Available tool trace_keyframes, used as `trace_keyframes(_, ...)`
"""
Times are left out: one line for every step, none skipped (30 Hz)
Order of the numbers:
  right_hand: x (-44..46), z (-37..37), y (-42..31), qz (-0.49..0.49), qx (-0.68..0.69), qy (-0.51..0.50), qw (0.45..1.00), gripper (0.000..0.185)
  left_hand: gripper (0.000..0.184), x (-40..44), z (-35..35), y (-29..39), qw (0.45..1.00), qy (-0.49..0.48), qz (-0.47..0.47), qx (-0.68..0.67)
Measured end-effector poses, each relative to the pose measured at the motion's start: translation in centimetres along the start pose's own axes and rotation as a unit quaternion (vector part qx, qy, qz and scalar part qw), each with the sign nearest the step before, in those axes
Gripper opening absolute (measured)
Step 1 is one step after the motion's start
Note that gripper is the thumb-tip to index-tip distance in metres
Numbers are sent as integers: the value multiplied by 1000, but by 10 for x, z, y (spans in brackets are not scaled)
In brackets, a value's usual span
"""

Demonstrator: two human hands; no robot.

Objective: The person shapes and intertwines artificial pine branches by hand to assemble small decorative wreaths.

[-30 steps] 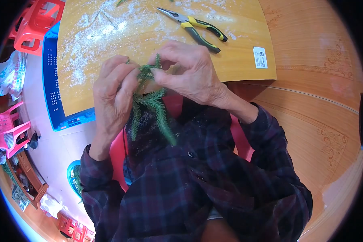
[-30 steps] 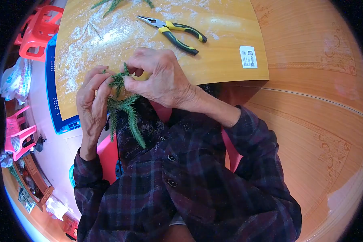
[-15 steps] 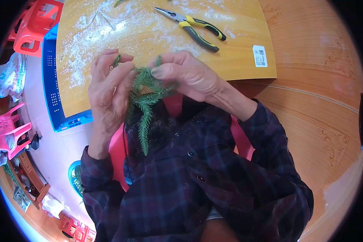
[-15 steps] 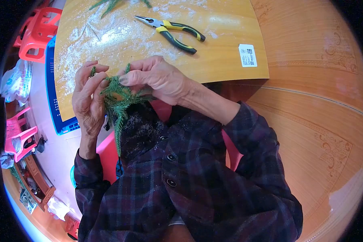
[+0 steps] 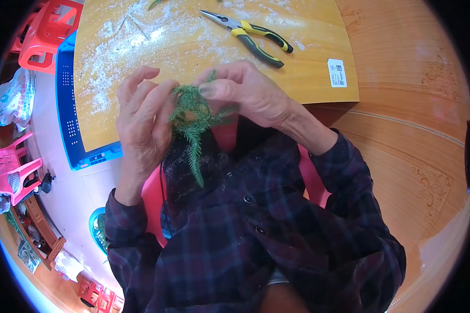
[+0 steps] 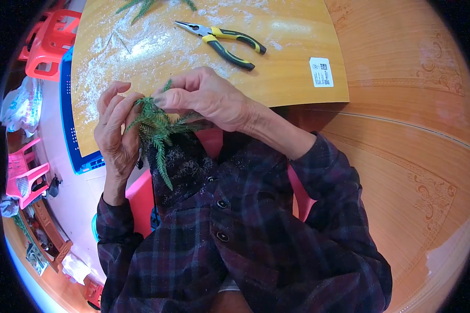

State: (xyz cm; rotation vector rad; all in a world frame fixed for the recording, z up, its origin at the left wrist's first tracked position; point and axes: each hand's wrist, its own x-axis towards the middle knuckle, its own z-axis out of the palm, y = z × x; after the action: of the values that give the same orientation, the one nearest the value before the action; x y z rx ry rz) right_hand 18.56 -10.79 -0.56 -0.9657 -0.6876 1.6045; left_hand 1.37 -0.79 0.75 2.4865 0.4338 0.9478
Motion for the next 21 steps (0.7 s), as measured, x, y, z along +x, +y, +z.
trace_keyframes(1, -4, -1, -5, -41, 5, 999, 24, 24, 0, 0, 0, 1000, 2, -1, 2)
trace_keyframes(1, -7, 0, -10, -82, 10, 997, 27, 24, 0, 0, 0, 1000, -3, -1, 8)
trace_keyframes(2, -6, 1, -43, -100, 29, 994, 26, 25, 0, 0, 0, 1000, -7, -2, 14)
trace_keyframes(5, -5, 4, -76, -118, 48, 989, 26, 25, 0, -1, -1, 1000, -12, -2, 21)
trace_keyframes(7, -4, 5, -110, -135, 67, 982, 25, 26, -1, -1, -2, 1000, -14, 4, 26)
trace_keyframes(8, -1, 5, -117, -132, 68, 982, 24, 27, -2, 0, -3, 999, -17, 10, 31)
trace_keyframes(8, 4, 3, -125, -128, 69, 981, 22, 27, -3, 1, -4, 999, -19, 16, 36)
trace_keyframes(7, 8, 2, -132, -124, 71, 981, 20, 28, -2, 1, -3, 998, -23, 23, 45)
trace_keyframes(7, 8, 2, -135, -171, 75, 973, 18, 29, -1, 1, -1, 998, -28, 29, 54)
trace_keyframes(7, 9, 2, -138, -217, 79, 963, 17, 30, -1, 1, -1, 997, -32, 35, 64)
trace_keyframes(6, 9, 2, -140, -263, 84, 951, 15, 29, -1, 1, 0, 996, -39, 43, 68)
trace_keyframes(5, 10, 2, -142, -288, 92, 943, 14, 29, -1, 2, 0, 995, -46, 50, 72)
trace_keyframes(4, 10, 2, -144, -313, 99, 933, 14, 29, -1, 2, 0, 994, -52, 57, 76)
trace_keyframes(4, 10, 2, -146, -338, 105, 924, 14, 28, 0, 2, 0, 993, -63, 59, 84)
trace_keyframes(3, 10, 3, -148, -347, 105, 920, 14, 27, 1, 1, 1, 991, -75, 62, 92)
trace_keyframes(1, 11, 3, -149, -356, 106, 916, 15, 27, 1, 0, 2, 989, -86, 65, 99)
trace_keyframes(0, 11, 4, -151, -365, 106, 913, 16, 26, 1, 1, 2, 989, -88, 68, 98)
trace_keyframes(-2, 10, 5, -151, -363, 115, 912, 17, 25, 0, 2, 1, 989, -89, 71, 96)
trace_keyframes(-3, 9, 7, -153, -361, 124, 912, 18, 24, 0, 2, 1, 988, -91, 75, 96)
trace_keyframes(-4, 8, 8, -153, -358, 132, 912, 19, 23, 0, 3, 2, 989, -93, 70, 91)
trace_keyframes(-5, 8, 8, -149, -349, 129, 916, 19, 23, 0, 3, 3, 990, -96, 65, 86)
